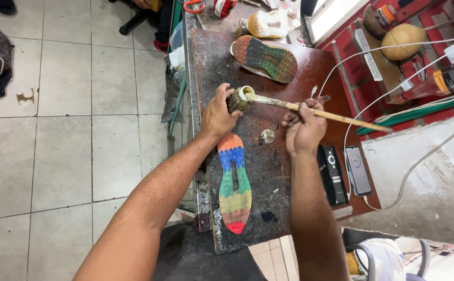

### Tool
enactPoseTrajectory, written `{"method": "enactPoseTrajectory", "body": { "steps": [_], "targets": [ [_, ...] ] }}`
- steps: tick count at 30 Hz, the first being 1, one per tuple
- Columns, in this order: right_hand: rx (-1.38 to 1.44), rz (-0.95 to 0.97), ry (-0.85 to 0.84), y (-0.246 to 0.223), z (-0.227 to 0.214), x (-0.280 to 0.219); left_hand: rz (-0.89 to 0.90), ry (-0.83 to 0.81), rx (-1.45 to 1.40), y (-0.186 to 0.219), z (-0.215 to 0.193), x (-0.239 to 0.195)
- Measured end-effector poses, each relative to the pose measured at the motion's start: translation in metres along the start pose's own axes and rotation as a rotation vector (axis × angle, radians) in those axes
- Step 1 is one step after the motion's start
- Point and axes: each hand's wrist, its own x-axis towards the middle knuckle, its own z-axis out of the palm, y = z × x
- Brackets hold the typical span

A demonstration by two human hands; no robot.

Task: Applying dye or adhesive to a colorful shoe sole using a small brush at a workbench

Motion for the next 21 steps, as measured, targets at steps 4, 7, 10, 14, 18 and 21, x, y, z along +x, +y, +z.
{"method": "enactPoseTrajectory", "body": {
  "steps": [4, 7, 10, 14, 18, 21],
  "targets": [
    [-0.04, 0.07, 0.059, 0.006, 0.014, -0.023, -0.043, -0.044, 0.023, -0.007, 0.002, 0.01],
    [0.15, 0.081, 0.149, -0.061, 0.015, -0.052, -0.109, -0.142, 0.012, -0.018, 0.004, 0.012],
    [0.363, 0.087, -0.022, -0.12, -0.037, -0.08, -0.038, -0.039, -0.215, -0.023, -0.013, 0.005],
    [-0.049, -0.159, -0.13, -0.14, -0.047, -0.142, 0.12, 0.068, -0.188, -0.005, -0.064, -0.021],
    [-0.347, -0.217, -0.58, -0.074, -0.072, -0.191, 0.064, 0.0, -0.234, -0.005, -0.109, -0.079],
    [-0.409, -0.067, -0.477, -0.038, -0.048, -0.217, -0.068, -0.088, -0.229, 0.002, -0.124, -0.131]
  ]
}}
